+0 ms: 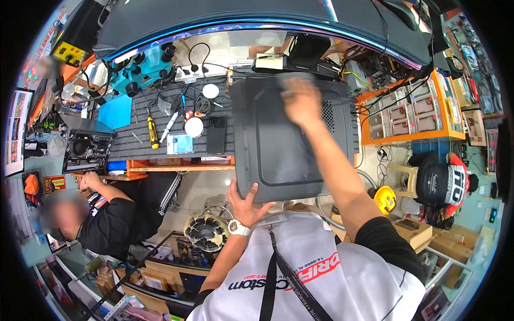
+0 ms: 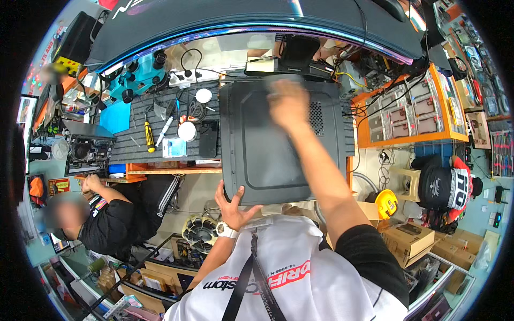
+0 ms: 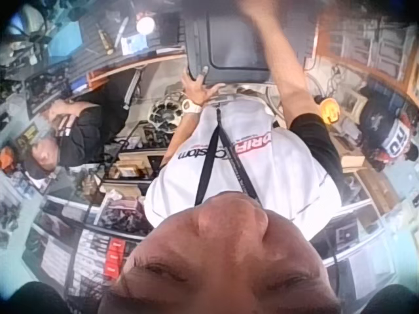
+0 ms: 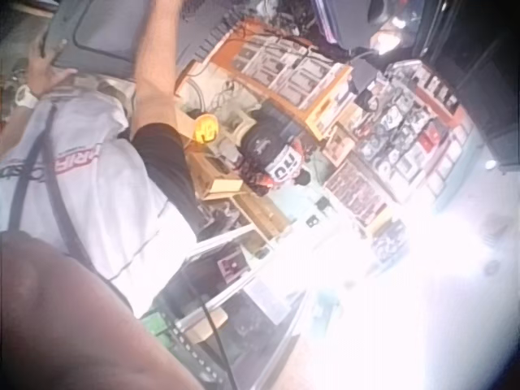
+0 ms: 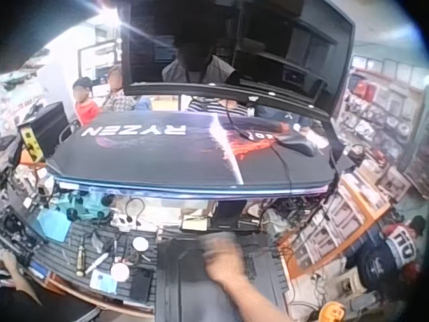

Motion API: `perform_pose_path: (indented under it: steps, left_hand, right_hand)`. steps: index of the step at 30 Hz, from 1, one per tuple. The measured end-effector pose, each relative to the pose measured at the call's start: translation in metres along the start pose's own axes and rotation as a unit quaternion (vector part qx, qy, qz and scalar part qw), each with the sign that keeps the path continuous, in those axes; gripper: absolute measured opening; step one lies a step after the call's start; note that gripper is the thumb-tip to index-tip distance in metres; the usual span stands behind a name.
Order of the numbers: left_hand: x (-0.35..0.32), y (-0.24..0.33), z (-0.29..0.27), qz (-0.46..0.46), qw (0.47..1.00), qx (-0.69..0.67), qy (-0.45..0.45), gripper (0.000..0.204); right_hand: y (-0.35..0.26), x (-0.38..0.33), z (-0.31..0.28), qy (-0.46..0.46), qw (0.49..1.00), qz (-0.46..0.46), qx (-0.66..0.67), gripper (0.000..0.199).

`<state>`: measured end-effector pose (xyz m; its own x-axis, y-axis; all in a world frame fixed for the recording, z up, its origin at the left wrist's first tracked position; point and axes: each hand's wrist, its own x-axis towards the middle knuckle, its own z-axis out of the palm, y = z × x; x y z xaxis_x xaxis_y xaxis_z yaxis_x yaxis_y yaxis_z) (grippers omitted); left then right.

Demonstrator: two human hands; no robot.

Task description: The person attaches the side panel to a computer case, wipes the exterior surfaces with a cloth, and connects a cable to the rear port.

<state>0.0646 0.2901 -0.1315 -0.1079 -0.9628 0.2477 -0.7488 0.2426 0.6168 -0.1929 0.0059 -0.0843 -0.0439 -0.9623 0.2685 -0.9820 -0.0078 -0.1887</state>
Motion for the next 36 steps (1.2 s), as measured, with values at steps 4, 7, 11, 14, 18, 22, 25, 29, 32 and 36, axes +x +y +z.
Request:
perform_pose_path:
  steps: [4, 7, 11, 14, 18, 22, 25, 29, 32, 36]
  left_hand:
    - [0.001, 0.0, 0.0, 0.008, 1.0, 0.008, -0.012, 0.091]
    - [0.0, 0.0, 0.0, 0.006, 1.0, 0.007, -0.005, 0.09]
    - [0.001, 0.002, 0.0, 0.013, 1.0, 0.004, -0.007, 0.089]
    - [0.0, 0.004, -0.004, 0.009, 1.0, 0.0, -0.013, 0.087]
    - [0.001, 0.009, -0.005, 0.002, 1.0, -0.003, -0.023, 0.086]
    - [0.0, 0.012, -0.005, 0.009, 1.0, -0.004, -0.015, 0.091]
    - [0.0, 0.014, -0.005, 0.017, 1.0, -0.005, -0.013, 0.09]
    - [0.001, 0.016, -0.005, 0.01, 1.0, -0.016, -0.014, 0.09]
    - [0.001, 0.018, -0.004, 0.017, 1.0, 0.005, -0.011, 0.088]
    - [0.0, 0.018, -0.003, 0.017, 1.0, -0.002, 0.001, 0.09]
  right_hand:
    - [-0.052, 0.015, 0.021, -0.117, 0.956, -0.203, 0.177, 0.055]
    - [-0.045, 0.016, 0.008, -0.03, 0.992, -0.043, 0.115, 0.059]
    - [-0.041, -0.011, -0.005, -0.164, 0.937, -0.292, 0.097, 0.066]
    - [-0.022, -0.011, 0.004, -0.123, 0.95, -0.24, 0.161, 0.056]
    - [0.06, -0.005, 0.011, 0.001, 0.984, -0.146, 0.104, 0.046]
    - [0.136, -0.019, -0.012, 0.06, 0.993, 0.081, 0.067, 0.046]
    - [0.129, -0.026, -0.022, 0.032, 0.992, 0.12, -0.01, 0.05]
    - [0.102, -0.022, -0.02, -0.043, 0.992, -0.039, 0.108, 0.046]
    - [0.13, -0.032, -0.018, 0.025, 0.994, 0.058, 0.094, 0.046]
    - [0.2, -0.081, -0.023, -0.053, 0.945, 0.144, 0.29, 0.059]
